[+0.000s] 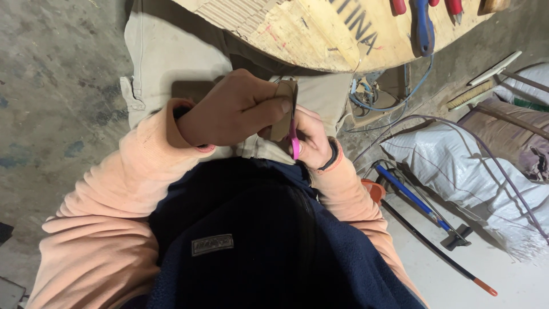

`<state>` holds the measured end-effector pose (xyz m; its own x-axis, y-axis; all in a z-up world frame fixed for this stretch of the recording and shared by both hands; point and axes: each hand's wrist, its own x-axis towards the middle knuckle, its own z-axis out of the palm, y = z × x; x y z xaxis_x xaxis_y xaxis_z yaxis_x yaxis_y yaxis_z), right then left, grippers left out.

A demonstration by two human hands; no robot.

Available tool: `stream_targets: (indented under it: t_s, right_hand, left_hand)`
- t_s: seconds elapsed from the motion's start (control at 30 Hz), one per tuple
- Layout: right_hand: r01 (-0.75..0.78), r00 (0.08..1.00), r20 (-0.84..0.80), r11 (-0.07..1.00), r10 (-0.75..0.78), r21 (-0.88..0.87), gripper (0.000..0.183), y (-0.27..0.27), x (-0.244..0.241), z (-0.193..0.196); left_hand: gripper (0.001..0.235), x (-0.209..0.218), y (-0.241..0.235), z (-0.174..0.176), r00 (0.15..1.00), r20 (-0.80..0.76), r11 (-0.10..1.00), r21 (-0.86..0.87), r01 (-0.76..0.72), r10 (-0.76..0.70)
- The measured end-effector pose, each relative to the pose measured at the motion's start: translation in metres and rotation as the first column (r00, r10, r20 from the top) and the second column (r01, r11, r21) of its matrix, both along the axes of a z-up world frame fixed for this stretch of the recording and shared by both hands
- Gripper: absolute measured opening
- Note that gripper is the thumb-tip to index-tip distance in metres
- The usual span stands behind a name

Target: The person is cutting strips of cardboard using a pair of scissors.

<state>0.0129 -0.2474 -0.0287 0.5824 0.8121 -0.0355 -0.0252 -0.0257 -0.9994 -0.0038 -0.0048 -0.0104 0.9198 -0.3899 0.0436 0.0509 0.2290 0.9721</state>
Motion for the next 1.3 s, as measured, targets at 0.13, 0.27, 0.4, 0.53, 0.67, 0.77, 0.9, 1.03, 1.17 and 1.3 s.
stream_targets:
  t_s: [0.13,0.27,0.4,0.53,0.67,0.77,0.9,1.03,1.17,1.3]
  right_hand:
    - [-0.013,1.000,0.004,1.000,0.013,-0.006,0.057,0.002,0.001,0.001]
    - [-0.016,0.999,-0.034,0.998,0.018,0.053,0.055,0.005,0.001,0.004]
    - [0.001,0.999,0.047,1.000,0.000,-0.009,0.053,-0.011,-0.004,-0.017]
    - [-0.004,0.999,0.049,1.000,0.004,-0.012,0.052,-0.006,-0.004,-0.016]
    - [-0.017,1.000,0.020,1.000,0.017,0.024,0.052,-0.002,-0.002,-0.010]
    - [-0.021,1.000,0.024,1.000,0.020,0.017,0.052,-0.003,-0.002,-0.009]
    - [-0.023,1.000,0.008,0.999,0.023,0.028,0.049,-0.005,-0.003,-0.012]
    - [-0.032,0.999,0.029,0.999,0.032,-0.002,0.047,-0.007,-0.002,-0.013]
    - [-0.049,0.999,0.021,0.999,0.049,-0.001,0.047,-0.007,-0.002,-0.012]
    - [-0.057,0.998,0.023,0.998,0.057,-0.016,0.048,-0.009,-0.003,-0.014]
  left_hand:
    - [0.025,0.000,0.001,-0.001,0.999,-0.036,0.999,0.038,0.004,-0.003]
    - [0.028,0.001,0.004,-0.004,0.999,-0.029,0.998,0.062,0.024,-0.022]
    - [0.032,0.003,0.008,-0.003,0.997,-0.026,0.996,0.061,0.070,-0.069]
    - [0.035,0.003,0.009,-0.004,0.993,-0.077,0.993,0.070,0.093,-0.087]
    - [0.036,0.002,0.008,-0.005,0.984,-0.140,0.994,0.018,0.110,-0.107]
    - [0.034,0.002,0.009,-0.006,0.987,-0.115,0.993,0.017,0.114,-0.112]
    - [0.030,0.004,0.011,0.000,0.986,-0.106,0.991,0.029,0.130,-0.126]
    - [0.031,0.004,0.014,-0.001,0.985,-0.128,0.987,0.092,0.131,-0.118]
    - [0.030,0.006,0.019,0.000,0.984,-0.107,0.987,0.067,0.148,-0.141]
    - [0.029,0.006,0.022,0.001,0.982,-0.085,0.978,0.107,0.178,-0.169]
